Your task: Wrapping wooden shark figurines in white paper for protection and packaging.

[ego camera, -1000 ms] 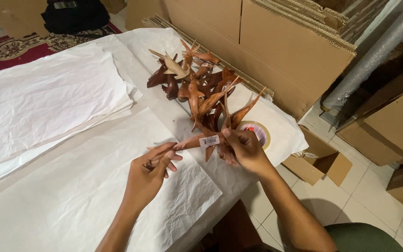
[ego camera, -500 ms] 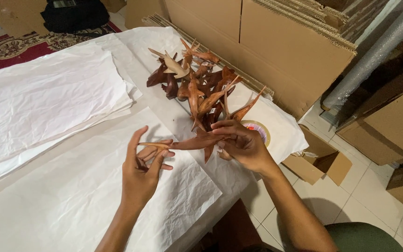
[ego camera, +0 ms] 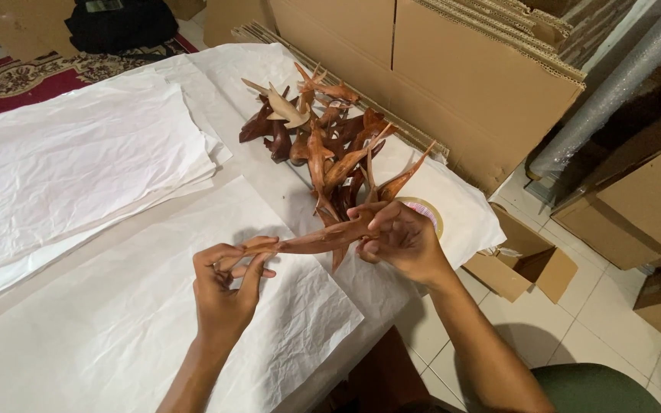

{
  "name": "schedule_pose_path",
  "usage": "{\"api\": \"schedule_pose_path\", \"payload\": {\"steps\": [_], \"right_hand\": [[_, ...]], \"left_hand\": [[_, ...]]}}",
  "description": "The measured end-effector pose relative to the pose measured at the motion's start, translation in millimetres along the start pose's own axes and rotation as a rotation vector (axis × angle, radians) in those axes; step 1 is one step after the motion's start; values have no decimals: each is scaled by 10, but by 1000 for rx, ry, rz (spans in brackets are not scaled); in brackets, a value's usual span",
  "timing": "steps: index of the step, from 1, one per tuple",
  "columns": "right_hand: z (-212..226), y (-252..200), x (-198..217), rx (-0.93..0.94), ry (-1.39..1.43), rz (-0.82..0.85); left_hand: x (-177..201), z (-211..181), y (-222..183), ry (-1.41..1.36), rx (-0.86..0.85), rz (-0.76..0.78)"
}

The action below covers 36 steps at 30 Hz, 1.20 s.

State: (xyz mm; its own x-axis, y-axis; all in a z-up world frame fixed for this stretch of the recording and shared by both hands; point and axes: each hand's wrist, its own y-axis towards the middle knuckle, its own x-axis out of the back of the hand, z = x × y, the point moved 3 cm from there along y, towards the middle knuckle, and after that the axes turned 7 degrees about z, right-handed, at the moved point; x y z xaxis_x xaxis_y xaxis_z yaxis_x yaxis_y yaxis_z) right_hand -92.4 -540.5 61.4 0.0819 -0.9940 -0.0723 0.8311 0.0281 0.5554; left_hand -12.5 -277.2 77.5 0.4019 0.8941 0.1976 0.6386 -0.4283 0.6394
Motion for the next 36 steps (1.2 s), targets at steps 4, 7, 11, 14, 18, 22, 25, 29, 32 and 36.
{"api": "schedule_pose_path", "payload": {"steps": [4, 7, 11, 14, 18, 22, 25, 29, 32, 36], "right_hand": [[-38, -4, -62, -138, 113, -131], [-36, 28, -93, -150, 111, -170], [-3, 51, -113, -228, 23, -316], [-57, 40, -81, -277, 60, -397], [-112, 0, -22, -287, 133, -371], [-63, -32, -46, -244, 167, -357], [63, -29, -80, -194, 144, -239], [144, -41, -110, -116, 144, -80], [195, -46, -130, -69, 142, 5], [227, -30, -165, -125, 124, 13]], "left_hand": [[-22, 35, -27, 56, -142, 14], [-30, 50, -28, 89, -302, 50], [-57, 29, -50, 102, -321, 118], [-40, -32, -12, 122, -353, 123], [-21, -11, -8, 96, -296, 97], [-5, -7, -21, 120, -386, 87], [16, -50, -7, 140, -330, 49], [36, 63, -49, 180, -291, 0], [38, 102, -51, 151, -265, -11], [51, 166, -58, 117, -217, -2]]}}
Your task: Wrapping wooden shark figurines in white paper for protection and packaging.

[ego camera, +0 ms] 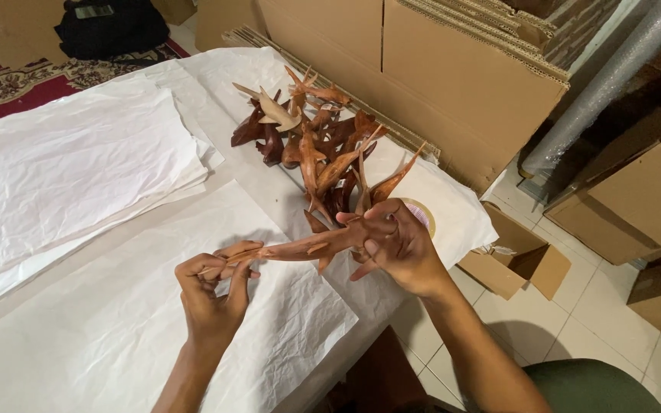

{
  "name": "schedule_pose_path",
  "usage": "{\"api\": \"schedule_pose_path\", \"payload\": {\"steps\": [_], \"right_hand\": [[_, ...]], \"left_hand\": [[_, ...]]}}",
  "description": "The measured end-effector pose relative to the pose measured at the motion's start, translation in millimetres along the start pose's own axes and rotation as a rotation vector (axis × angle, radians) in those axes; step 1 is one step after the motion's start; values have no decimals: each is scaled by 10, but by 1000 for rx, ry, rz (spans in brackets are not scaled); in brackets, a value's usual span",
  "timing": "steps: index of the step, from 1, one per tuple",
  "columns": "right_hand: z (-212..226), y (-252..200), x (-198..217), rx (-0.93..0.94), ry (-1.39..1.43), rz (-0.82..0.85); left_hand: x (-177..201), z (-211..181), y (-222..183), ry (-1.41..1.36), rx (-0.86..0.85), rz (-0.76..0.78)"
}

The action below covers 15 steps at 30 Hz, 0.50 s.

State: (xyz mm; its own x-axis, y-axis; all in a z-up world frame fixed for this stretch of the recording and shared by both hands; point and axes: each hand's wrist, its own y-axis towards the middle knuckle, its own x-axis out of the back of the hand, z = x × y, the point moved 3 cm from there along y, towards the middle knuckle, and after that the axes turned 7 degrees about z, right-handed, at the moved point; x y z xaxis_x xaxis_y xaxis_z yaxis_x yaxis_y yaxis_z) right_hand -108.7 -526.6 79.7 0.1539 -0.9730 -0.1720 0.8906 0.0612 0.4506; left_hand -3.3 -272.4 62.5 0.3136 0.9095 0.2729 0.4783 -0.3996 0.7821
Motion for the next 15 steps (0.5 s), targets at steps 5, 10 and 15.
{"api": "schedule_pose_path", "payload": {"steps": [5, 10, 15], "right_hand": [[-74, 16, 102, -81, 24, -3], [15, 128, 256, -327, -42, -72], [105, 320, 493, -483, -384, -179]], "left_hand": [[5, -37, 26, -6, 85, 36], [30, 79, -33, 48, 253, 158], [-24, 84, -19, 51, 260, 119]]}}
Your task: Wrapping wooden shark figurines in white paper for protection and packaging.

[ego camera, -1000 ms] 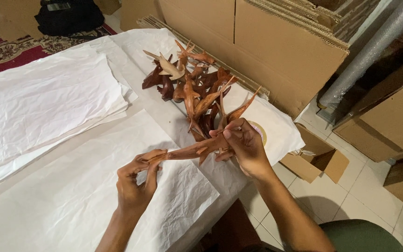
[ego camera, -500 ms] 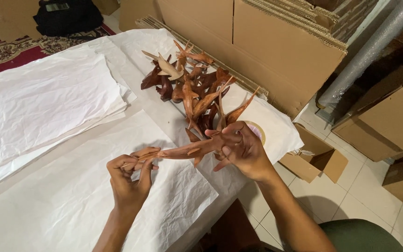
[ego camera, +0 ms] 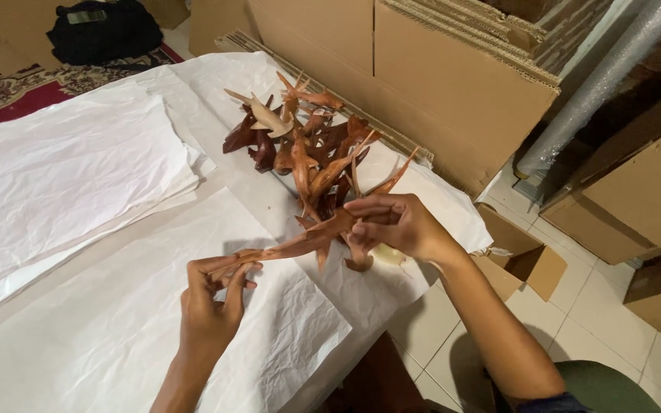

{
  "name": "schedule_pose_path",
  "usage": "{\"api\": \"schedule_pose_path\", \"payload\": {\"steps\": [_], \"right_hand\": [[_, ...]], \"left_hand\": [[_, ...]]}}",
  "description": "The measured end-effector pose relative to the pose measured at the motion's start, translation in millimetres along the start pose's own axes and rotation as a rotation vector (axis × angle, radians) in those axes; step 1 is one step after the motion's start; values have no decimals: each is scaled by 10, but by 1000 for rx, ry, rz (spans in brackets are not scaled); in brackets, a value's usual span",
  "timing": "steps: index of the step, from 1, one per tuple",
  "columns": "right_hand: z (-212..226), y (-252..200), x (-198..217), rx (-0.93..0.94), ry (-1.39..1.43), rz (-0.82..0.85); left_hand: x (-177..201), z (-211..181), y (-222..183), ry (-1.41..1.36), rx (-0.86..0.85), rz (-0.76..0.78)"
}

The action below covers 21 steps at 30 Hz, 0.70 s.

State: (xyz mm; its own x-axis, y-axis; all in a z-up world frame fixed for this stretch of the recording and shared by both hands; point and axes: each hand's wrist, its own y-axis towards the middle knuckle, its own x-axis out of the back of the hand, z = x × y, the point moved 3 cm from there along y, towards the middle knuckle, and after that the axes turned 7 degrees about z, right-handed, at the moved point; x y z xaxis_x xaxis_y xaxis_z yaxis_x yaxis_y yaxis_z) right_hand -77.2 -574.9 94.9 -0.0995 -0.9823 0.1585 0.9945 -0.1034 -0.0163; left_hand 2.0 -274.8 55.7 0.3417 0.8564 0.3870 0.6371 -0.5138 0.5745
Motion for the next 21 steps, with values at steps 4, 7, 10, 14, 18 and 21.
{"api": "schedule_pose_path", "payload": {"steps": [4, 7, 10, 14, 18, 21], "right_hand": [[-59, 327, 342, 132, -181, -24], [142, 770, 710, 263, -240, -158], [627, 1148, 880, 117, -687, -276], [450, 1800, 1189, -124, -768, -148], [-7, 2157, 1302, -457, -882, 86], [-259, 2273, 1367, -498, -938, 237]], "left_hand": [[-9, 71, -25, -18, 68, -112], [32, 158, -33, 37, 145, -197], [57, 124, 21, -46, 220, -285], [76, -26, 119, -124, 365, -327], [83, -140, 229, -109, 414, -296], [77, -132, 289, -127, 453, -292]]}}
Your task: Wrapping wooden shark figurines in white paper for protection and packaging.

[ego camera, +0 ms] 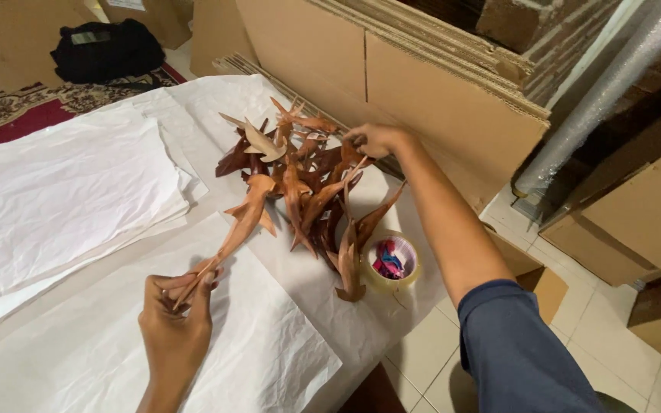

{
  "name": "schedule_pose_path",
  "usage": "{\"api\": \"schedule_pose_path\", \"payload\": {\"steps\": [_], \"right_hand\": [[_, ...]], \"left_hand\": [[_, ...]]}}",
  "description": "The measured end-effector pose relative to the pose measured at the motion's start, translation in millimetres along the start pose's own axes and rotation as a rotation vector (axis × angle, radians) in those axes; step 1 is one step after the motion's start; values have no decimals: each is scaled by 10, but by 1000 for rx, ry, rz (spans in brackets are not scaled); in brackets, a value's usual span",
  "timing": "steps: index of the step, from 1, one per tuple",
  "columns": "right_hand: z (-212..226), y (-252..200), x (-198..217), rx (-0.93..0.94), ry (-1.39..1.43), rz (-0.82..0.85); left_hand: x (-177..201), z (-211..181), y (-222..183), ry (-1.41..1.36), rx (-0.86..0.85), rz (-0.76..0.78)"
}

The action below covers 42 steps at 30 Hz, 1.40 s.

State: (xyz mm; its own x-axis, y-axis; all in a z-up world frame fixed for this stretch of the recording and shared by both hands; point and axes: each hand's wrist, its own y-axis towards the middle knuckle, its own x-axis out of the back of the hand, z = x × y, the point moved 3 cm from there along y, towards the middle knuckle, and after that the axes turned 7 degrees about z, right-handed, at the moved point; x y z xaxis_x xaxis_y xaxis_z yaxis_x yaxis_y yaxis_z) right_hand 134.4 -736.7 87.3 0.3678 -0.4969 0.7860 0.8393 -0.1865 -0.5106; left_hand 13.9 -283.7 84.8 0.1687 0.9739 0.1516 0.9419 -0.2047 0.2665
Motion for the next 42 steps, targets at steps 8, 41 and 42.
{"api": "schedule_pose_path", "payload": {"steps": [8, 41, 42], "right_hand": [[-205, 174, 70, 15, -27, -129], [107, -259, 122, 140, 390, -209], [95, -245, 112, 116, 237, -212]], "left_hand": [[-112, 107, 64, -23, 49, 25], [-118, 204, 62, -19, 58, 65], [-118, 213, 65, 8, 60, 72]]}}
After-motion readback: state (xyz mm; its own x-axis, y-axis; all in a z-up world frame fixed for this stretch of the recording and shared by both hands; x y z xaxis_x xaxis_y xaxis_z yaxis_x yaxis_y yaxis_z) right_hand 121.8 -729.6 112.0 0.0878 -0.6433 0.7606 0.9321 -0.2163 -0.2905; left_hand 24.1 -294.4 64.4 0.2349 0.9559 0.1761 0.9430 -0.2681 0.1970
